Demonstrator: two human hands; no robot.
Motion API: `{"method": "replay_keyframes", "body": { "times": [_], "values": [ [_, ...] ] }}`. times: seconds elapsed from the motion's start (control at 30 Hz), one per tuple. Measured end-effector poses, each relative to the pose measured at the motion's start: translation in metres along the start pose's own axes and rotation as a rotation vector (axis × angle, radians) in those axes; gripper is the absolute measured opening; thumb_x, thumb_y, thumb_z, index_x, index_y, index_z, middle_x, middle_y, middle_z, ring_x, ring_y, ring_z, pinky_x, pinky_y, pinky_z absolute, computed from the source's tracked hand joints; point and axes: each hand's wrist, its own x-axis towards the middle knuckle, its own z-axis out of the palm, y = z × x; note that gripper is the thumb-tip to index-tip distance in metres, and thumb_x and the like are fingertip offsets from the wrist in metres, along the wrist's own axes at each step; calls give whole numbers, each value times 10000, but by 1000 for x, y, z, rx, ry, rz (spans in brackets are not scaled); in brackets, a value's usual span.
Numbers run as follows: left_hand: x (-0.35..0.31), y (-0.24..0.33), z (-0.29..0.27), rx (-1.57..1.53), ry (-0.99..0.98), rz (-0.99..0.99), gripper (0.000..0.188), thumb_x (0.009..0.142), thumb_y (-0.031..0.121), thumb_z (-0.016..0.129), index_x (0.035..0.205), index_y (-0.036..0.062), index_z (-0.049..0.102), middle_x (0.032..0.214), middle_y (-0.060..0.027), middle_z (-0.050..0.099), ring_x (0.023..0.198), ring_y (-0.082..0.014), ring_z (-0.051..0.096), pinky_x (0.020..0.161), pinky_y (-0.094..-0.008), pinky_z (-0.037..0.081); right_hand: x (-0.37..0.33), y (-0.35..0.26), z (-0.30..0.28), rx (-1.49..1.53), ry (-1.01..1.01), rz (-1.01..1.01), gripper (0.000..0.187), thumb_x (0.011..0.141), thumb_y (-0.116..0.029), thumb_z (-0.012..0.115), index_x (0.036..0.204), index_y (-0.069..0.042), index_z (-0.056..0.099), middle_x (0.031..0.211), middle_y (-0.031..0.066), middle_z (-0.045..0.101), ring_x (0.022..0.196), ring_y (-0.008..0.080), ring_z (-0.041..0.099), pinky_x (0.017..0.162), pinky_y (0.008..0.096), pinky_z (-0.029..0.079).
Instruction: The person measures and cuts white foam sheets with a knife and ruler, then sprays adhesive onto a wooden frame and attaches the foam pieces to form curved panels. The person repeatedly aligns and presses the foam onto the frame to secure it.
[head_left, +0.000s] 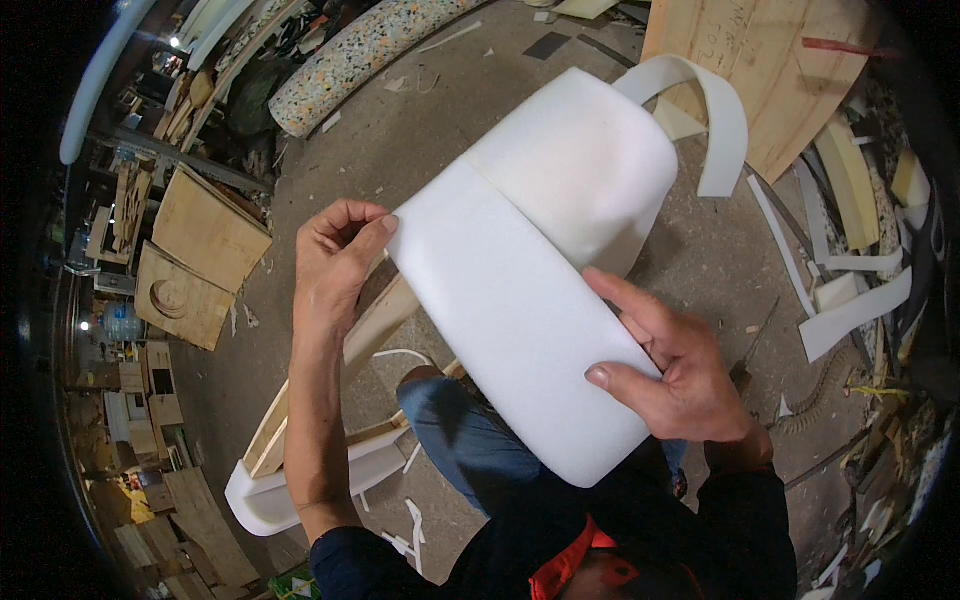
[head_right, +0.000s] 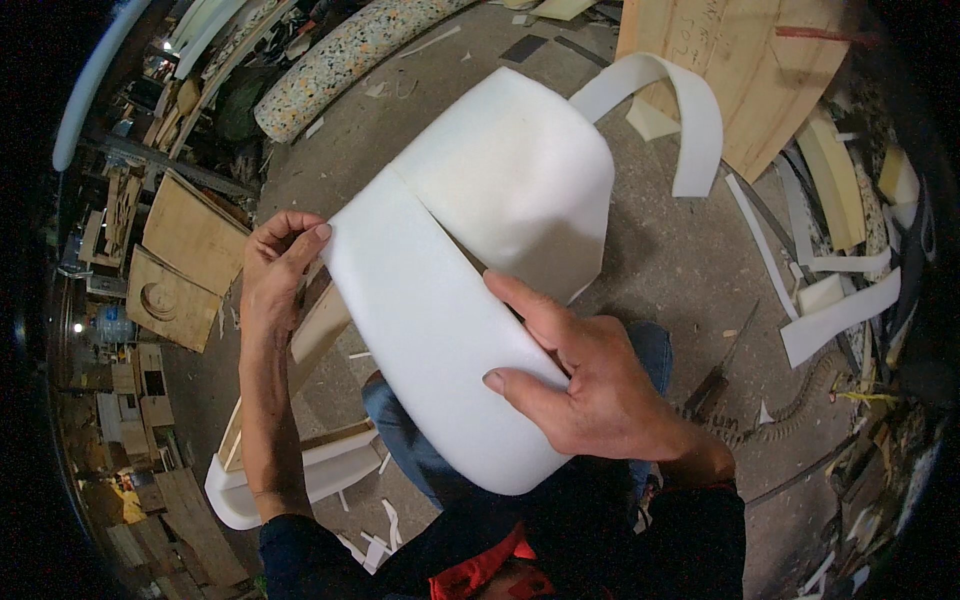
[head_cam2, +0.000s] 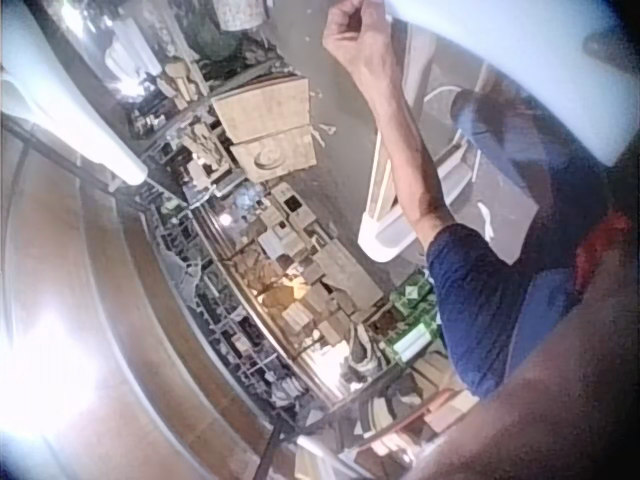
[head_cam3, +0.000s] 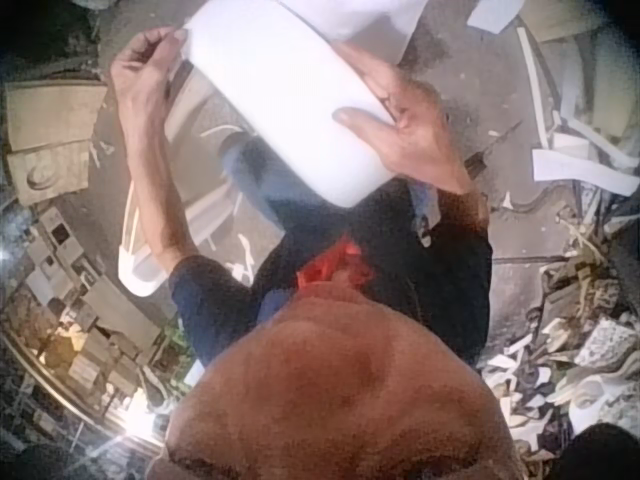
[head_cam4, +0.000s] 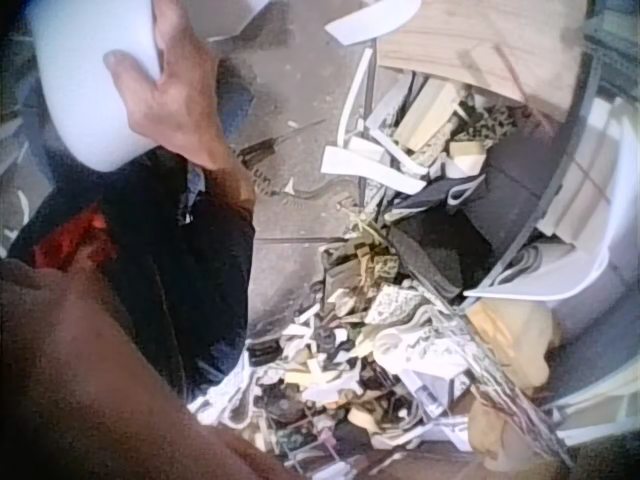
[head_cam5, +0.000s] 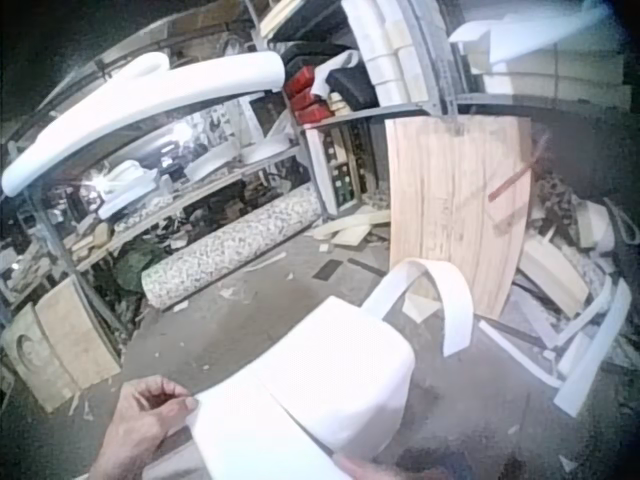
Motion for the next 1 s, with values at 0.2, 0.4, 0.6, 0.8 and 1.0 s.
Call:
{"method": "replay_keyframes", "body": {
  "times": [0.2, 0.4, 0.6, 0.8, 1.0],
  "values": [
    [-1, -1, 0, 38, -18, 14, 98, 845, 90, 743, 890, 11, 707, 802, -13, 676, 731, -77, 586, 684, -236, 447, -1, -4, -2, 6, 24, 63, 700, 843, 101, 616, 1491, -7, 375, 1235, 276, 651, 1112, 222, 665, 939, 370, 519],
    [3, -6, -6, 52, -91, -1, 218, 873, 172, 743, 977, -19, 736, 836, -36, 695, 765, -95, 586, 707, -264, 461, 0, -5, 1, -11, 86, 29, 669, 820, 110, 650, 1452, -1, 460, 1279, 217, 647, 1165, 216, 639, 990, 347, 485],
    [9, -5, -10, 98, -161, -83, 251, 908, 252, 728, 932, 6, 771, 766, -45, 690, 741, -104, 571, 716, -306, 462, 7, -4, 3, -43, 78, -49, 657, 864, 70, 682, 1467, -7, 434, 1349, 232, 604, 1228, 244, 610, 1020, 368, 482],
    [16, -4, -13, 158, -208, -81, 226, 907, 281, 729, 785, 91, 750, 666, 50, 584, 629, -77, 423, 616, -286, 311, 3, -14, 7, -13, 154, 74, 672, 834, 132, 658, 1458, -14, 457, 1251, 218, 669, 1193, 225, 629, 1014, 359, 481],
    [21, -3, -16, 245, -235, -85, 262, 860, 307, 760, 858, 46, 767, 752, -69, 672, 752, -164, 578, 861, -366, 395, 6, -16, 4, 91, 196, 138, 640, 816, 123, 677, 1423, 32, 495, 1261, 192, 670, 1175, 209, 631, 1017, 332, 465]
  ]
}}
